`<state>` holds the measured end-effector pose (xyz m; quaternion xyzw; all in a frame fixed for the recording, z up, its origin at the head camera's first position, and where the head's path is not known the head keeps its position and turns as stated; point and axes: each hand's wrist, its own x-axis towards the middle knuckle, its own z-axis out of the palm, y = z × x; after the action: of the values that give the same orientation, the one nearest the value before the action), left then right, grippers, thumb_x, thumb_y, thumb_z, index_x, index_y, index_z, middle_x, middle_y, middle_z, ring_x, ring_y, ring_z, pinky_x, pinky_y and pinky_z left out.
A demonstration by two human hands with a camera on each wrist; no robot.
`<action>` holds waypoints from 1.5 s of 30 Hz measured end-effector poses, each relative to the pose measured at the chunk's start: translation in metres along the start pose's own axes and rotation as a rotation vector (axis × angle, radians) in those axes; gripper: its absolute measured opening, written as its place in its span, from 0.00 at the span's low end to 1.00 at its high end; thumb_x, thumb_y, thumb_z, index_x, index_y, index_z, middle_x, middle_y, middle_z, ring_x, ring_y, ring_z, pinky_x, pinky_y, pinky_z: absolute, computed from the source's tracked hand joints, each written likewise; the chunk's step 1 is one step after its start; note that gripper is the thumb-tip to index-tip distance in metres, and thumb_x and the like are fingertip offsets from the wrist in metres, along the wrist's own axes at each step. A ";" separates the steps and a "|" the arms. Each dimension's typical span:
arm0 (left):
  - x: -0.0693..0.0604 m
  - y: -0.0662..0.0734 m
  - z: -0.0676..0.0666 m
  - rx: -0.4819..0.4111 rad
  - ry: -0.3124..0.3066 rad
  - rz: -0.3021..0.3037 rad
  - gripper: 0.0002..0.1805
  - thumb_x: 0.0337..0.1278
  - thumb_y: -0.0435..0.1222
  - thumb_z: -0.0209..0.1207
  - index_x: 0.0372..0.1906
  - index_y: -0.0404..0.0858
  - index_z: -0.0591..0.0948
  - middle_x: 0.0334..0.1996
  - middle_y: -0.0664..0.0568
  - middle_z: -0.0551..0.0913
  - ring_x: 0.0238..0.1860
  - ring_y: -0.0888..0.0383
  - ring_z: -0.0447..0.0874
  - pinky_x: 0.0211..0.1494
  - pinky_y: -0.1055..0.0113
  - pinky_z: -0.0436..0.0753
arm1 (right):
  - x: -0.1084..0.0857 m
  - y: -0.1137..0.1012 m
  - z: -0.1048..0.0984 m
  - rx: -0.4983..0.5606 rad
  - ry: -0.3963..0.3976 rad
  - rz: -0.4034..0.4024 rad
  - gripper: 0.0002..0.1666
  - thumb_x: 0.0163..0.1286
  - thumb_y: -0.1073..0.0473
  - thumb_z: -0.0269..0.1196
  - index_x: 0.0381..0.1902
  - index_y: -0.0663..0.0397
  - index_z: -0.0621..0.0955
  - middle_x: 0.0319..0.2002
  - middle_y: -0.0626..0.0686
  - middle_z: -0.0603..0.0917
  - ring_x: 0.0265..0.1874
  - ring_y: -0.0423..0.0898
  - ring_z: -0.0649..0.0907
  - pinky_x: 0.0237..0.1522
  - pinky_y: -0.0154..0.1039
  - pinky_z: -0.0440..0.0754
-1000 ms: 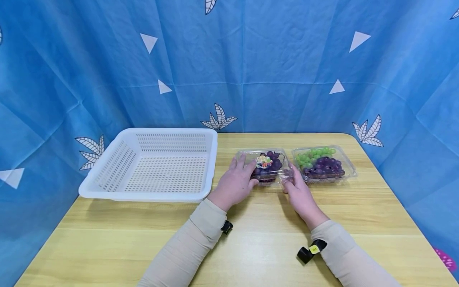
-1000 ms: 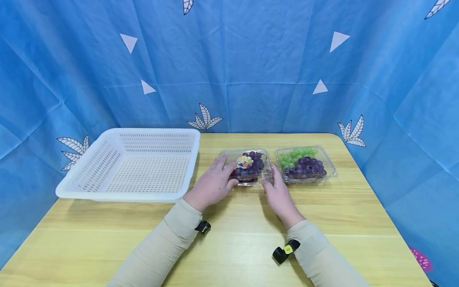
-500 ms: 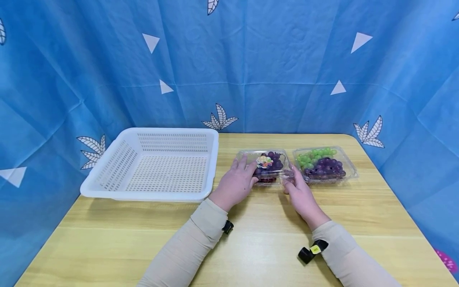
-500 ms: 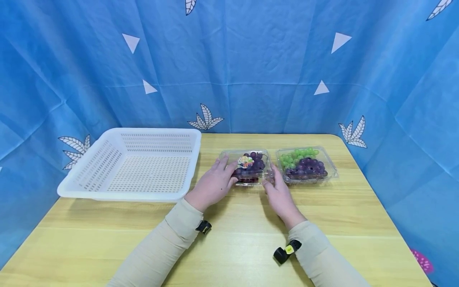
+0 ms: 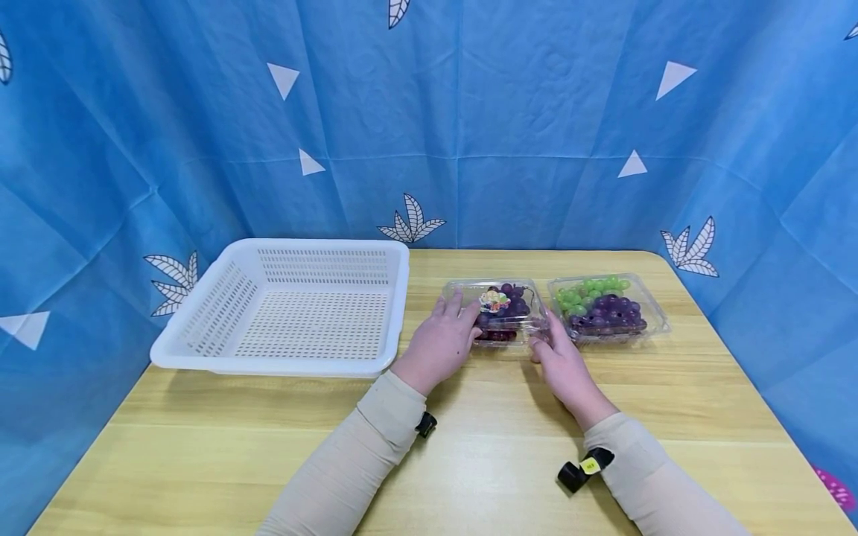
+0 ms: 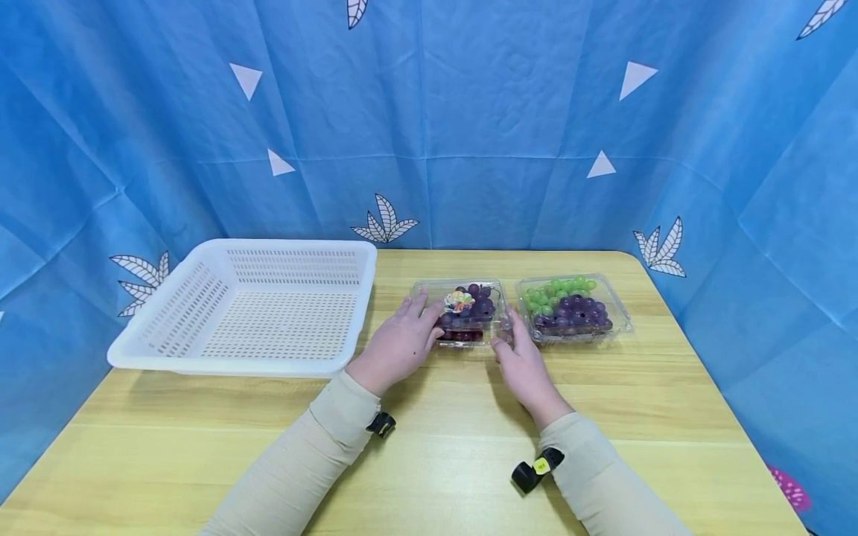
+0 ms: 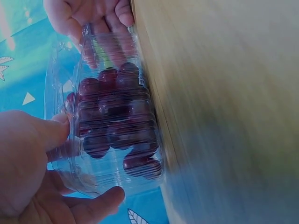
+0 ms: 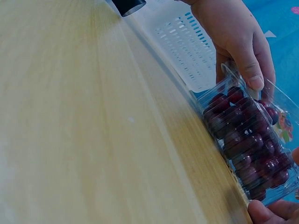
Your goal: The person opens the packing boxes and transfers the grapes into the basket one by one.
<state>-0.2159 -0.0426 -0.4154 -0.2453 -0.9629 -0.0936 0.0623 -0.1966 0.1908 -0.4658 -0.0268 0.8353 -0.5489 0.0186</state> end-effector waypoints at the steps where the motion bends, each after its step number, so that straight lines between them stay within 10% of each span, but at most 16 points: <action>1: 0.000 0.000 0.000 -0.001 0.001 -0.001 0.28 0.81 0.48 0.44 0.77 0.42 0.65 0.76 0.33 0.58 0.71 0.30 0.62 0.63 0.45 0.75 | 0.000 0.000 0.000 0.001 0.000 0.000 0.41 0.80 0.55 0.49 0.83 0.44 0.44 0.74 0.66 0.64 0.53 0.60 0.81 0.64 0.59 0.69; 25: 0.002 0.002 -0.006 0.037 0.035 -0.001 0.24 0.82 0.41 0.43 0.73 0.38 0.67 0.72 0.32 0.64 0.67 0.33 0.70 0.58 0.49 0.80 | -0.001 -0.003 -0.001 0.040 -0.023 -0.011 0.41 0.81 0.59 0.47 0.83 0.49 0.42 0.74 0.69 0.62 0.64 0.63 0.74 0.64 0.58 0.72; 35: -0.001 0.006 -0.006 -0.022 -0.006 -0.066 0.30 0.80 0.49 0.44 0.79 0.42 0.61 0.79 0.37 0.50 0.76 0.34 0.54 0.62 0.45 0.77 | -0.002 -0.005 0.000 0.052 -0.015 -0.036 0.42 0.80 0.59 0.50 0.83 0.48 0.45 0.70 0.70 0.68 0.61 0.62 0.76 0.59 0.54 0.76; 45: 0.000 0.007 -0.010 -0.134 0.157 -0.130 0.32 0.75 0.53 0.51 0.75 0.44 0.64 0.78 0.37 0.55 0.73 0.39 0.62 0.59 0.43 0.79 | 0.000 -0.002 0.001 0.106 -0.040 -0.044 0.40 0.81 0.62 0.48 0.83 0.51 0.44 0.76 0.66 0.60 0.72 0.62 0.65 0.63 0.57 0.73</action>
<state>-0.2117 -0.0390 -0.4048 -0.1779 -0.9605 -0.1806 0.1146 -0.1965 0.1886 -0.4642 -0.0550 0.8037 -0.5920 0.0247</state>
